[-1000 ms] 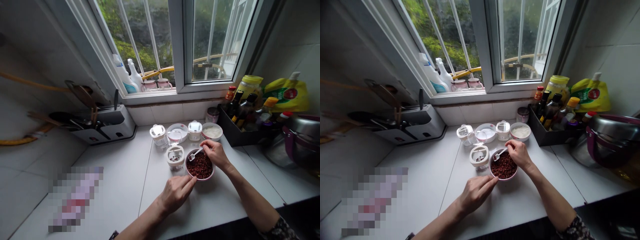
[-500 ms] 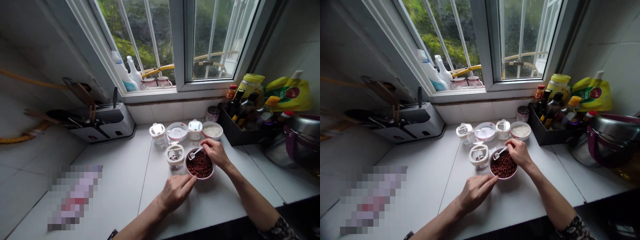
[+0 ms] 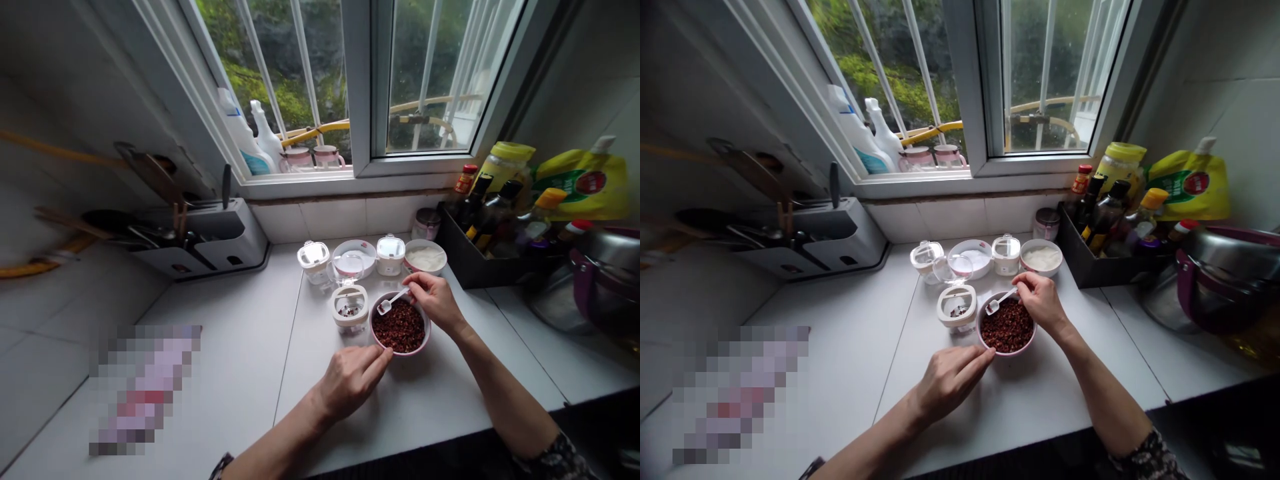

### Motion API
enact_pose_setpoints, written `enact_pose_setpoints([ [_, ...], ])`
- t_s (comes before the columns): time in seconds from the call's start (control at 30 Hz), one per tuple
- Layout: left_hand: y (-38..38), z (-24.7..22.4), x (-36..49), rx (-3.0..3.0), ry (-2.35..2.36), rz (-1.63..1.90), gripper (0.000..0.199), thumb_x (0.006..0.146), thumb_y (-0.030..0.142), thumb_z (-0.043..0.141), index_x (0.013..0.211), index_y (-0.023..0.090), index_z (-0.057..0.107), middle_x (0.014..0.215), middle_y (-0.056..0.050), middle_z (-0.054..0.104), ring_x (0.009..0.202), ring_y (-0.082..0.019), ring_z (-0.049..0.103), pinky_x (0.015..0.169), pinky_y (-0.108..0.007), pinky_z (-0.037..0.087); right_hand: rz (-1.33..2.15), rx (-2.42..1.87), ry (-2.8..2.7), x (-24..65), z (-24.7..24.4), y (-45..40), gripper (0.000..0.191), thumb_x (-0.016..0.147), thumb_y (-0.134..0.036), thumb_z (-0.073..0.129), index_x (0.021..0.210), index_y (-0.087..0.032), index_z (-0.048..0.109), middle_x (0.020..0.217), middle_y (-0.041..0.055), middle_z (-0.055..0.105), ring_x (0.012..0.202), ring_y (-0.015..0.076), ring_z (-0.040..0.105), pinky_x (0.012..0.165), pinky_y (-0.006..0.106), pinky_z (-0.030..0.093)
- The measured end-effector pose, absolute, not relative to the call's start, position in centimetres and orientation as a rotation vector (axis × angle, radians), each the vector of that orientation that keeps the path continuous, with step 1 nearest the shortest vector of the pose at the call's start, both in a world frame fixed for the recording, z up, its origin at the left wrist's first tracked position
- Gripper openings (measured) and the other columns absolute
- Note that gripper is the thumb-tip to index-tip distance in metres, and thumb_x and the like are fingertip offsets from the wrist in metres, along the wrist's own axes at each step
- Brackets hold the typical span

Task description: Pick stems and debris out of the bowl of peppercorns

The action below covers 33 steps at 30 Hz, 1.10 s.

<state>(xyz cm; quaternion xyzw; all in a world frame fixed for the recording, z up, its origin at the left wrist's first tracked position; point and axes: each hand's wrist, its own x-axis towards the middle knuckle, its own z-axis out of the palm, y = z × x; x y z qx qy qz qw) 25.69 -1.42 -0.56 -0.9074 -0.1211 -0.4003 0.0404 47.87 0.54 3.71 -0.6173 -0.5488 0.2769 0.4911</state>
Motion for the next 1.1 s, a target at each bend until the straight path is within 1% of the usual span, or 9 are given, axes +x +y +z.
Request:
enact_pose_setpoints([
  [0.27,-1.4,-0.5,25.7,-2.772,-0.367,-1.237,0.017,0.099,0.009,0.044,0.104,0.008,0.060,0.074,-0.006,0.069,0.058,-0.012,0.064,0.049,-0.021,0.049,0.718,-1.416,-1.231,47.9,3.7,0.9,0.017,0.075,-0.031,0.060,0.077,-0.016,0.069,0.060,0.0002,0.064,0.048,0.0129,0.058,0.050,0.025,0.047],
  [0.47,-1.5,-0.6,25.8,-2.763,-0.366,-1.212,0.019,0.099,0.010,0.043,0.105,0.009,0.061,0.072,-0.006,0.067,0.058,-0.012,0.064,0.050,-0.020,0.049,0.633,-1.301,-1.189,46.2,4.0,0.5,0.021,0.082,-0.034,0.062,0.089,-0.016,0.072,0.065,0.0021,0.069,0.052,0.0141,0.061,0.055,0.028,0.053],
  [0.53,-1.5,-0.6,25.8,-2.760,-0.362,-1.209,0.019,0.098,0.009,0.043,0.104,0.008,0.061,0.071,-0.005,0.066,0.056,-0.012,0.062,0.048,-0.020,0.049,0.504,-1.279,-1.289,45.2,3.9,0.1,0.018,0.086,-0.031,0.061,0.092,-0.018,0.072,0.072,0.0037,0.073,0.057,0.0154,0.064,0.062,0.031,0.056],
  [0.57,-1.5,-0.6,25.8,-2.757,-0.365,-1.206,0.019,0.098,0.009,0.043,0.104,0.008,0.061,0.070,-0.005,0.066,0.055,-0.012,0.061,0.047,-0.020,0.048,0.398,-1.249,-1.383,44.8,3.9,-0.1,0.016,0.088,-0.027,0.060,0.093,-0.019,0.073,0.077,0.0041,0.074,0.061,0.0163,0.067,0.071,0.035,0.057],
  [0.67,-1.5,-0.6,25.8,-2.750,-0.377,-1.184,0.020,0.099,0.009,0.042,0.103,0.009,0.062,0.069,-0.004,0.065,0.054,-0.011,0.060,0.047,-0.020,0.047,0.052,-1.087,-1.732,44.1,3.9,-0.6,0.021,0.090,-0.015,0.053,0.095,-0.022,0.072,0.084,0.0034,0.077,0.074,0.0174,0.071,0.096,0.045,0.049],
  [0.73,-1.5,-0.6,25.8,-2.748,-0.375,-1.185,0.020,0.099,0.009,0.042,0.103,0.009,0.061,0.069,-0.004,0.065,0.055,-0.011,0.060,0.047,-0.020,0.046,-0.107,-0.990,-1.888,44.1,4.0,-0.7,0.027,0.090,-0.008,0.050,0.099,-0.022,0.071,0.087,0.0031,0.077,0.076,0.0166,0.071,0.101,0.047,0.044],
  [0.9,-1.5,-0.5,25.7,-2.745,-0.356,-1.179,0.019,0.098,0.008,0.042,0.105,0.008,0.060,0.070,-0.004,0.064,0.054,-0.012,0.060,0.046,-0.021,0.046,-0.192,-1.018,-1.796,45.5,4.8,-0.9,0.023,0.089,-0.008,0.053,0.099,-0.022,0.068,0.084,0.0030,0.076,0.075,0.0173,0.070,0.093,0.042,0.049],
  [1.03,-1.5,-0.5,25.6,-2.768,-0.350,-1.180,0.018,0.098,0.008,0.044,0.105,0.007,0.060,0.071,-0.004,0.065,0.057,-0.012,0.061,0.047,-0.022,0.047,-0.054,-1.250,-1.705,47.4,5.4,-0.8,0.014,0.087,-0.015,0.056,0.087,-0.021,0.069,0.080,0.0046,0.073,0.078,0.0201,0.067,0.076,0.035,0.053],
  [1.1,-1.5,-0.5,25.5,-2.770,-0.344,-1.189,0.018,0.098,0.008,0.043,0.106,0.007,0.060,0.072,-0.005,0.066,0.056,-0.012,0.060,0.047,-0.021,0.046,0.021,-1.309,-1.776,48.1,5.4,-0.7,0.016,0.086,-0.015,0.054,0.084,-0.021,0.069,0.078,0.0044,0.073,0.078,0.0204,0.067,0.075,0.035,0.053],
])
